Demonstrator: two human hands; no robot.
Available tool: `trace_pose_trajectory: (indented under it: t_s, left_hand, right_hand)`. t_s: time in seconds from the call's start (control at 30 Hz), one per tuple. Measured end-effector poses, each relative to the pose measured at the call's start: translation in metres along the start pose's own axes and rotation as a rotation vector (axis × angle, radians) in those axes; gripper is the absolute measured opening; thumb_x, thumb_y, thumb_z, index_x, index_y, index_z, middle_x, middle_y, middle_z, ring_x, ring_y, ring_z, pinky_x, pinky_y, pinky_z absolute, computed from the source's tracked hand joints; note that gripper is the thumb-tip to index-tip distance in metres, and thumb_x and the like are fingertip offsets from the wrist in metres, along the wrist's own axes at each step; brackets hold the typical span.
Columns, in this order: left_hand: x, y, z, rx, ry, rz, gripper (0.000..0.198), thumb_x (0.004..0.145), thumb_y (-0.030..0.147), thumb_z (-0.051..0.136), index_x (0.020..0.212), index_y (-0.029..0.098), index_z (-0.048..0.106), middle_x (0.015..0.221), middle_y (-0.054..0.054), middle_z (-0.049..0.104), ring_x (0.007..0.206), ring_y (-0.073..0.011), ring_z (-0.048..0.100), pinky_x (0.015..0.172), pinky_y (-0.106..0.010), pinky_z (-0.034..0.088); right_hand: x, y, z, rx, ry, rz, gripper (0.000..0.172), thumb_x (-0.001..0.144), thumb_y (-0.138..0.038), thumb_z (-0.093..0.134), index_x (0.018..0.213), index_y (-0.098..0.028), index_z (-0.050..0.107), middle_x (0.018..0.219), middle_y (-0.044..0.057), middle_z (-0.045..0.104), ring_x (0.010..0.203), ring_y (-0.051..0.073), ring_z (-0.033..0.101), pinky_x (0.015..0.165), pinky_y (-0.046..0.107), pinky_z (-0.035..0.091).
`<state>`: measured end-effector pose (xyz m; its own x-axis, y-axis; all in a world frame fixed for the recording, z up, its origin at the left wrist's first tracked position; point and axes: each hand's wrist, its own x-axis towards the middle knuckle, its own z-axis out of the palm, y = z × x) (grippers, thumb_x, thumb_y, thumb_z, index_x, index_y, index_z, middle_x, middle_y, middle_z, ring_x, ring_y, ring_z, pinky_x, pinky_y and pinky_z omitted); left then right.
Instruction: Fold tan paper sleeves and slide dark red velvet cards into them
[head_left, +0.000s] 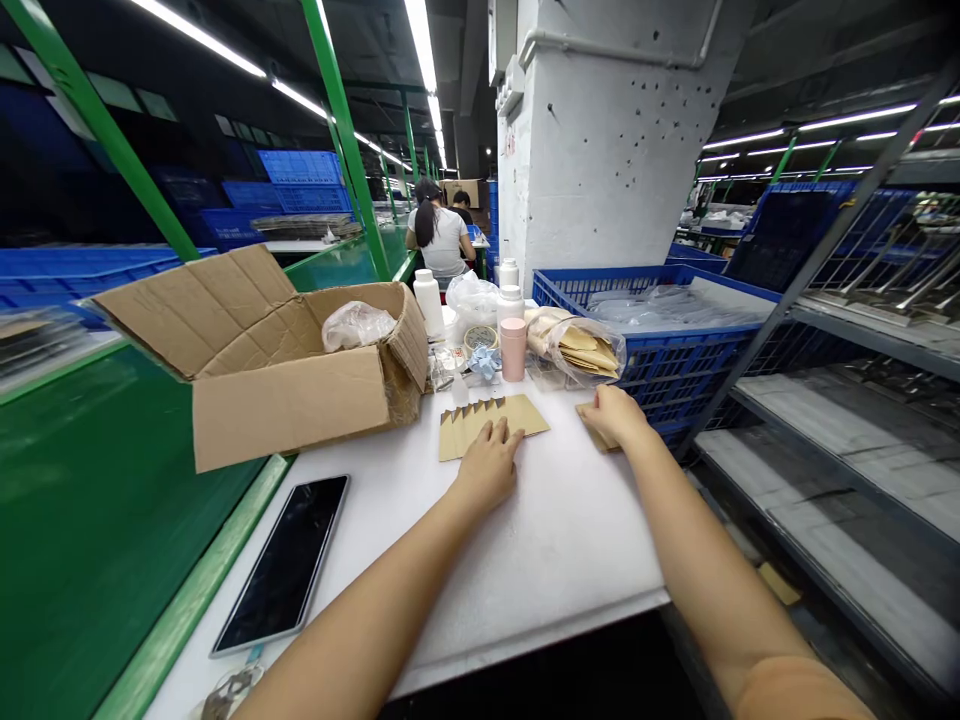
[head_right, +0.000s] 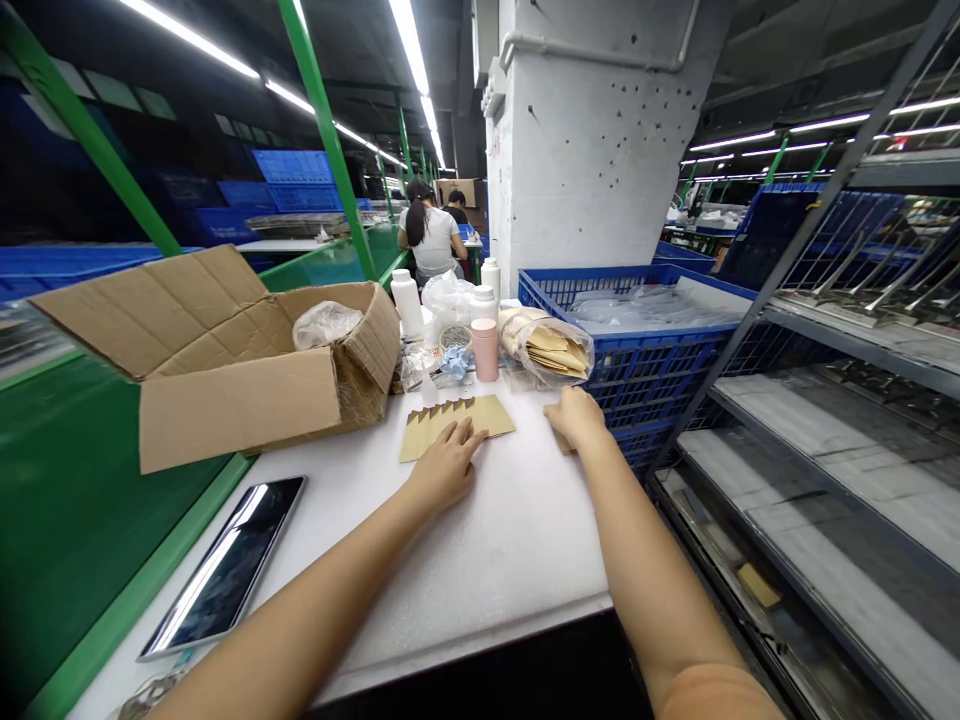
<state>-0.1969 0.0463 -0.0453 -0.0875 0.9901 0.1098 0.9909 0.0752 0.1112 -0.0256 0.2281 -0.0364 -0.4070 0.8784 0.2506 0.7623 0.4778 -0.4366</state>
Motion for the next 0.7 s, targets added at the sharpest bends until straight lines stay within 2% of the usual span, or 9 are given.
trace_pose_trajectory:
  t_s: [0.07, 0.13, 0.3, 0.47, 0.57, 0.7]
  left_hand:
    - [0.0, 0.0, 0.0, -0.018, 0.032, 0.008, 0.059, 0.075, 0.013, 0.047, 0.134, 0.015, 0.039, 0.143, -0.016, 0.031, 0.132, -0.0332, 0.026, 0.107, -0.043, 0.025]
    - [0.0, 0.001, -0.001, -0.041, 0.054, 0.017, 0.059, 0.075, 0.012, 0.048, 0.134, 0.015, 0.039, 0.144, -0.016, 0.031, 0.133, -0.0323, 0.024, 0.107, -0.043, 0.025]
    - [-0.002, 0.004, -0.004, -0.095, 0.102, 0.048, 0.058, 0.074, 0.009, 0.047, 0.131, 0.017, 0.042, 0.143, -0.012, 0.033, 0.133, -0.0283, 0.025, 0.108, -0.043, 0.026]
    - [-0.002, 0.007, -0.006, -0.238, 0.18, 0.095, 0.05, 0.077, 0.008, 0.044, 0.125, 0.016, 0.048, 0.139, -0.011, 0.04, 0.13, -0.0272, 0.031, 0.107, -0.042, 0.028]
    - [-0.001, 0.011, -0.003, -0.51, 0.234, 0.05, 0.04, 0.086, 0.017, 0.04, 0.125, 0.017, 0.049, 0.128, -0.011, 0.052, 0.121, -0.0242, 0.044, 0.104, -0.041, 0.034]
    - [0.004, 0.016, 0.001, -1.097, 0.242, -0.07, 0.043, 0.093, 0.036, 0.034, 0.131, 0.018, 0.04, 0.116, -0.012, 0.06, 0.103, -0.0236, 0.059, 0.088, -0.04, 0.047]
  right_hand:
    - [0.003, 0.009, -0.001, -0.043, -0.054, 0.041, 0.029, 0.052, -0.039, 0.073, 0.055, -0.02, 0.052, 0.067, 0.011, 0.064, 0.069, 0.026, 0.061, 0.06, 0.031, 0.043]
    - [0.004, 0.011, 0.003, -0.067, -0.092, 0.061, 0.031, 0.048, -0.039, 0.075, 0.05, -0.021, 0.05, 0.063, 0.009, 0.064, 0.066, 0.024, 0.062, 0.056, 0.03, 0.042]
    - [0.004, 0.009, 0.008, -0.067, -0.12, 0.062, 0.022, 0.056, -0.031, 0.068, 0.048, -0.021, 0.051, 0.056, 0.008, 0.063, 0.06, 0.021, 0.062, 0.053, 0.027, 0.04]
    - [0.0, 0.003, -0.003, -0.023, -0.073, 0.026, 0.015, 0.061, -0.022, 0.059, 0.048, -0.02, 0.052, 0.051, 0.006, 0.059, 0.052, 0.018, 0.056, 0.05, 0.026, 0.034]
    - [-0.008, -0.016, -0.007, 0.02, 0.011, -0.018, 0.01, 0.066, -0.022, 0.053, 0.056, -0.02, 0.054, 0.058, 0.005, 0.06, 0.055, 0.016, 0.055, 0.052, 0.025, 0.034]
    - [-0.036, -0.062, 0.0, 0.235, 0.074, -0.203, 0.012, 0.073, -0.025, 0.048, 0.063, -0.021, 0.052, 0.058, 0.0, 0.057, 0.055, 0.013, 0.052, 0.052, 0.022, 0.036]
